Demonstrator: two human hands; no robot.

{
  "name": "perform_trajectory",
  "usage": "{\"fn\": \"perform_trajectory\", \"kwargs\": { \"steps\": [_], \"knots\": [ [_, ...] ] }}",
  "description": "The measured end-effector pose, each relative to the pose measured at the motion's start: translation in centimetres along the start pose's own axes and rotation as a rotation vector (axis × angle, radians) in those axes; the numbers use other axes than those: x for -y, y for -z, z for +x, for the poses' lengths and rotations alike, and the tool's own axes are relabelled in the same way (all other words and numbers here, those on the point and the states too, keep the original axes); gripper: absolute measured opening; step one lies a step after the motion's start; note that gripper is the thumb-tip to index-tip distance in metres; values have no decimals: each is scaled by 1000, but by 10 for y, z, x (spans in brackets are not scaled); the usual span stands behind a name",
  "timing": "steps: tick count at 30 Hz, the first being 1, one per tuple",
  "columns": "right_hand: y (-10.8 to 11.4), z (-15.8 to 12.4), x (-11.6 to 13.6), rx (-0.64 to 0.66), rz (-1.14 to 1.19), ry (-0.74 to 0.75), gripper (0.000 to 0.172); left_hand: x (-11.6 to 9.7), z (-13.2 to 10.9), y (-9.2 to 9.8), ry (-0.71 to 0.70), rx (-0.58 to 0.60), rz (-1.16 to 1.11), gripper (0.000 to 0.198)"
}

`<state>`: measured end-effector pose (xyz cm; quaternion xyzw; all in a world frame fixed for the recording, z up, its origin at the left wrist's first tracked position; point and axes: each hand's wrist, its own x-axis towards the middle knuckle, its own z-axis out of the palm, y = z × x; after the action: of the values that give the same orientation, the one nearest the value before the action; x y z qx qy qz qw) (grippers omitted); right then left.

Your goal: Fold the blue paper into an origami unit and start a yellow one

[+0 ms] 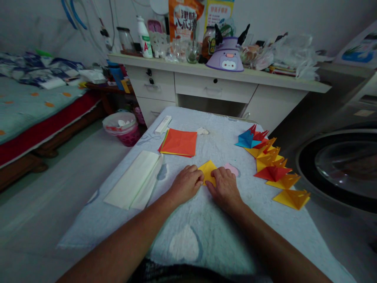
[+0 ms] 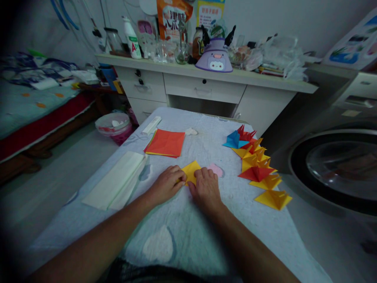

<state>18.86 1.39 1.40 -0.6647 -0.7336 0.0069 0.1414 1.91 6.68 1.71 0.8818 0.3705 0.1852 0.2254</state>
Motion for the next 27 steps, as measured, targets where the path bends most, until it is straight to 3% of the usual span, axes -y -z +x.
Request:
{"fn": "perform_trajectory", "kwargs": {
  "steps": [6, 11, 18, 27],
  "knots": [
    [-1, -1, 3, -27, -59, -26, 39, 12, -6, 11, 72, 4, 35, 17],
    [1, -1, -14, -20, -40, -27, 67, 26, -13, 19, 181, 33, 96, 35],
    [9, -3, -64, 227, 15, -130, 97, 28, -17, 32, 166, 173, 77, 52],
    [23, -1, -91, 382, 97, -61, 98, 32, -15, 37, 158, 212, 36, 60]
  ]
}}
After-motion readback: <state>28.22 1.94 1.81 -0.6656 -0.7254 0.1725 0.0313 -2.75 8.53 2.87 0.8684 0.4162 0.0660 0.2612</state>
